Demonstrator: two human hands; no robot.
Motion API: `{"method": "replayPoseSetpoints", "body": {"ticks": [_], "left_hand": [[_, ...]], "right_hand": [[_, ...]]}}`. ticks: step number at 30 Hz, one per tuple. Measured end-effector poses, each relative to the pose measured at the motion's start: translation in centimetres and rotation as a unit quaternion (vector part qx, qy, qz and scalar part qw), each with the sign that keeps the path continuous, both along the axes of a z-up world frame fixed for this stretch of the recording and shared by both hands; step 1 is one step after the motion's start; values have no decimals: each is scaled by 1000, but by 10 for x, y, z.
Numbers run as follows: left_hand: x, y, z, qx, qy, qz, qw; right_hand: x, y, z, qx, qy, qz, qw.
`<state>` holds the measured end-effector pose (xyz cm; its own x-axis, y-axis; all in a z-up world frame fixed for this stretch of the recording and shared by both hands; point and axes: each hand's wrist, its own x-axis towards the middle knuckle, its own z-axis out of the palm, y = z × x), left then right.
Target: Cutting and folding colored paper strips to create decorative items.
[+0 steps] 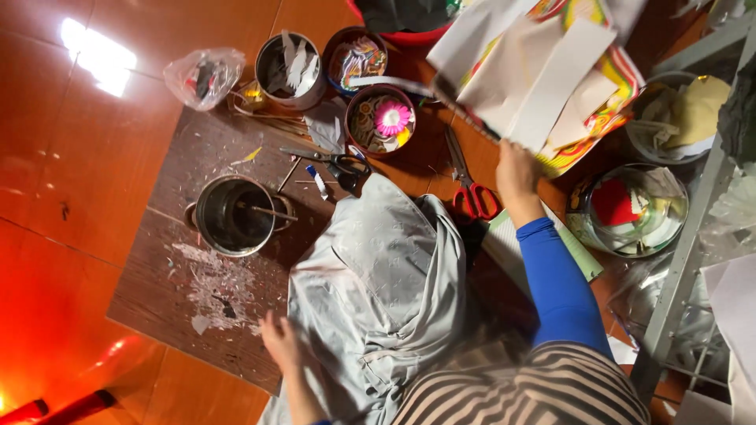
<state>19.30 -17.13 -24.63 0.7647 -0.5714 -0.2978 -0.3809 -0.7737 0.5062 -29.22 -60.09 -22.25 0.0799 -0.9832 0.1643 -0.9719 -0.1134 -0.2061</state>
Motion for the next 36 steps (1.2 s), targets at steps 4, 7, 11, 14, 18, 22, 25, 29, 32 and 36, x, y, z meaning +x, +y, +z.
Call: {"method": "replayPoseSetpoints", "body": {"ticks": [4, 7, 11, 14, 18, 22, 25, 29, 32, 36], "left_hand": [[-105, -50, 65, -91, -52, -60, 993], [-156, -57, 61, -127, -10, -99, 987], [-171, -59, 56, -138, 24, -82, 987], [-167, -58, 65, -133, 17, -119, 984], [-167, -60, 65, -142, 19, -101, 984], [-168, -59, 63, -127, 7, -101, 987], [-168, -60, 65, -127, 6, -99, 987], [-168, -61, 66, -137, 10, -96, 986], [-167, -62, 67, -142, 5, -103, 984], [-167, -62, 67, -140, 5, -97, 985]], "right_hand": [[5, 14, 4, 63, -53, 24, 996], [6, 5, 38, 99, -104, 3, 990], [-13, -38, 35, 21, -179, -20, 983], [-34, -95, 1, -31, -228, -1, 973], [-36, -151, -14, -125, -234, 36, 963], [-24, -174, -7, -127, -172, 20, 977], [-11, -171, 18, -90, -145, -19, 985], [-24, -178, -3, -88, -122, -15, 989], [-43, -182, -33, -17, -162, -23, 986], [-32, -169, 28, -18, -294, -90, 951]]}}
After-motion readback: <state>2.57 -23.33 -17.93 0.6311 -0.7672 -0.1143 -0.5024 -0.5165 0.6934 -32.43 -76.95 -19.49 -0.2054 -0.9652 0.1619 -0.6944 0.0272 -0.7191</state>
